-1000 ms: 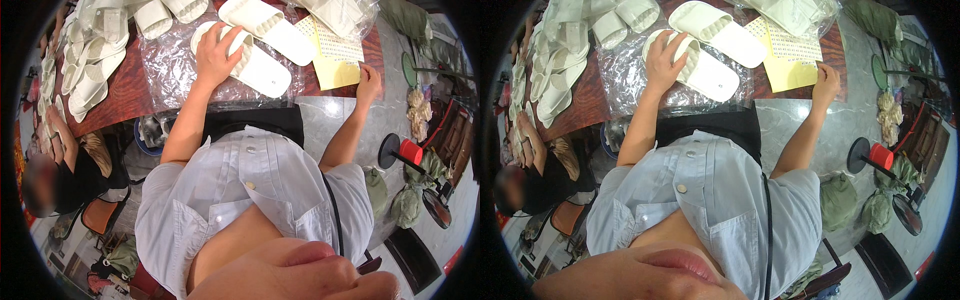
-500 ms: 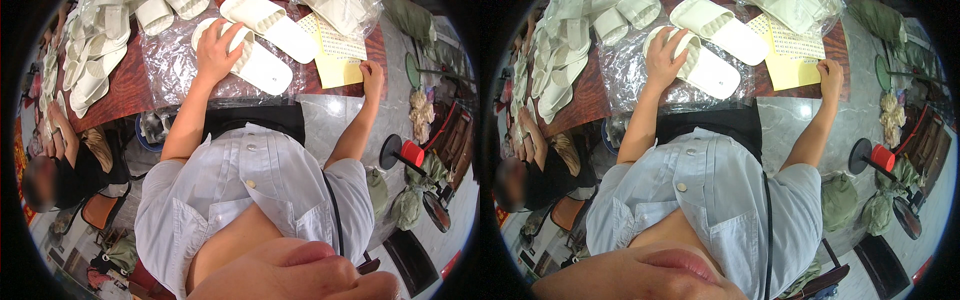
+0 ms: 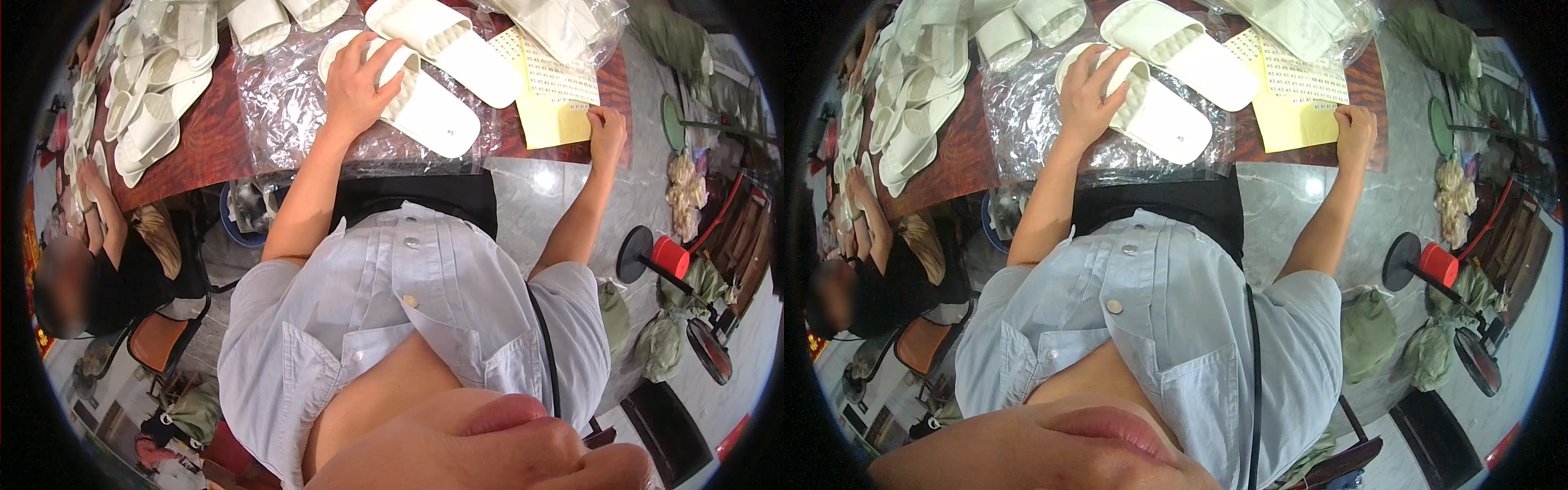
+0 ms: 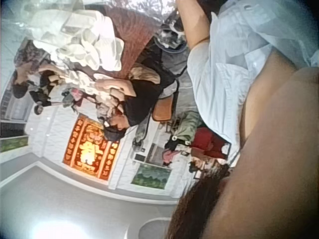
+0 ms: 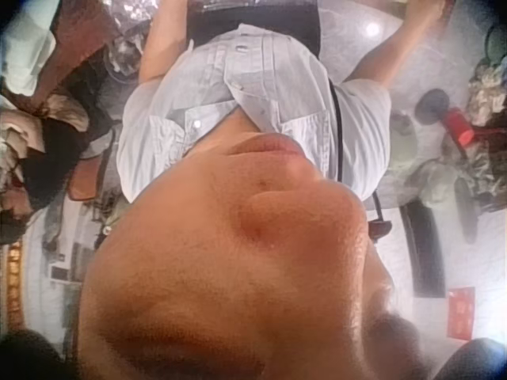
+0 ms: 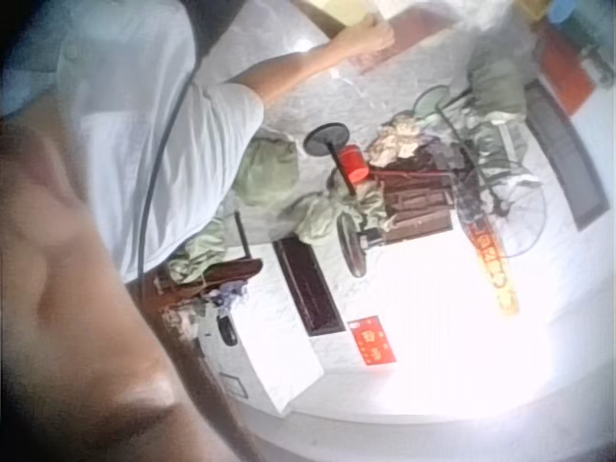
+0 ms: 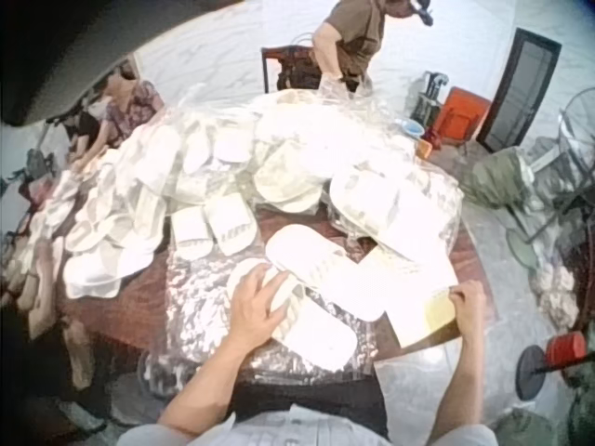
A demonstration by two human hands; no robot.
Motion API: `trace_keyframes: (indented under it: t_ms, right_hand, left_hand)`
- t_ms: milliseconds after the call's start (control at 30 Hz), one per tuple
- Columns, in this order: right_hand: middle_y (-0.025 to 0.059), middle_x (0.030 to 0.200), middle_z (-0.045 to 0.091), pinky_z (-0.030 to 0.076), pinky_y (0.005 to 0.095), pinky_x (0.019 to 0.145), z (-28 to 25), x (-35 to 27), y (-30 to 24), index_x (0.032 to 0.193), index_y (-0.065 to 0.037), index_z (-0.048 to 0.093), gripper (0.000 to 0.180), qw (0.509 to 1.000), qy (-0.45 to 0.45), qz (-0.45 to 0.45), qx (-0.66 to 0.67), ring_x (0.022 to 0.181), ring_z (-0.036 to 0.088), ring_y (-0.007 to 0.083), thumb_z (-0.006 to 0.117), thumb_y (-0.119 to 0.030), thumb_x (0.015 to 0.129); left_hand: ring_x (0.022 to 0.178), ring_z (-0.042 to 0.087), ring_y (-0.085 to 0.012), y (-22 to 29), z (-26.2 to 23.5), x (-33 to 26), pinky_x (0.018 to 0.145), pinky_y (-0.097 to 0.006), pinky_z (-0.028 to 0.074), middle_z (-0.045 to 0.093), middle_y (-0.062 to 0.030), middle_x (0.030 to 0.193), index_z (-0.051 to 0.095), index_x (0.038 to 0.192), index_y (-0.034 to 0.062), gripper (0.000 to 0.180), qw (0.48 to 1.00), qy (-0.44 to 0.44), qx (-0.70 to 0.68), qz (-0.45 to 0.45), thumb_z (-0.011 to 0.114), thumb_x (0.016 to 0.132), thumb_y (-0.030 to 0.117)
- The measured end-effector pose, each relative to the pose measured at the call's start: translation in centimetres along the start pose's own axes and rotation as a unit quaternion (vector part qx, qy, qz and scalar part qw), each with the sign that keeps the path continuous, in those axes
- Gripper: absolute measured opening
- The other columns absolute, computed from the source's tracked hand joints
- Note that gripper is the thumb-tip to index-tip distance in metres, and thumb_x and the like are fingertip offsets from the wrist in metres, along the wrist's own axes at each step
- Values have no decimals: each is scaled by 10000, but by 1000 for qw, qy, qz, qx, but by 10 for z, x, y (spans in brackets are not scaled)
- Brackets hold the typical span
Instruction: The recorder is inspecting and tidying white sandals at a manufacturing table, occasionally placing them into plastic bags.
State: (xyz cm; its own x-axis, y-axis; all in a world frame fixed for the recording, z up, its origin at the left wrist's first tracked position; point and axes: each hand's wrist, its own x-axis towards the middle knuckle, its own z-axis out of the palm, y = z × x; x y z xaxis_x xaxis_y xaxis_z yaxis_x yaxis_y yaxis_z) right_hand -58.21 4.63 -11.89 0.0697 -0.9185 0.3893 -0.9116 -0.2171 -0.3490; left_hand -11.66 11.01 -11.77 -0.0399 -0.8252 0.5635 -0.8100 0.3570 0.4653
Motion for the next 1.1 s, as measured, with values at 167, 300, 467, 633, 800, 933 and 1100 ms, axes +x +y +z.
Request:
trace_keyframes:
  t_ms: [167,300,467,633,800,933,1100]
  right_hand:
    - [120,931,698,496,427,846,2,-2,2,964,-31,739,122,997,-14,60,48,937,627,312,740,-90,857]
    - [117,976,699,497,436,857,7,-8,6,997,-45,732,135,1000,10,16,19,961,630,315,737,-98,873]
    - [119,1011,703,497,438,875,7,-9,10,1014,-43,730,138,1000,0,-1,15,995,632,326,717,-110,894]
    - [131,1030,707,493,434,885,6,-10,7,1012,-39,726,136,999,-5,25,28,996,631,331,714,-107,894]
    - [139,1020,701,485,436,882,4,-12,3,1006,-33,720,127,1000,8,-1,23,984,619,337,705,-81,889]
    - [129,981,680,478,428,859,3,-13,1,984,-23,678,115,999,9,9,41,951,603,326,699,-42,872]
    - [115,954,639,464,403,857,-2,-17,-10,998,-18,609,192,995,8,57,85,941,578,304,713,6,838]
  left_hand:
    - [1150,593,-347,-3,3,-3,960,-477,495,580,-126,1335,708,1299,273,456,1000,11,-1,0,750,848,329]
    - [1139,596,-331,-5,4,-3,955,-464,496,586,-113,1340,703,1314,273,465,1000,13,13,9,754,854,318]
    - [1112,604,-315,-3,1,-1,938,-431,501,594,-101,1348,705,1324,264,468,999,9,18,24,761,860,294]
    - [1094,611,-319,-1,1,0,935,-431,503,593,-103,1350,704,1326,261,472,1000,7,19,15,765,859,295]
    - [1111,604,-334,-2,3,-1,936,-469,505,588,-119,1321,709,1294,269,456,1000,14,16,11,756,843,325]
    - [1096,605,-331,-3,3,-1,926,-464,503,585,-122,1325,707,1300,259,466,1000,12,18,11,755,841,321]
    - [1096,605,-332,-3,3,-1,925,-461,502,585,-123,1326,705,1303,257,469,1000,14,15,14,755,841,322]
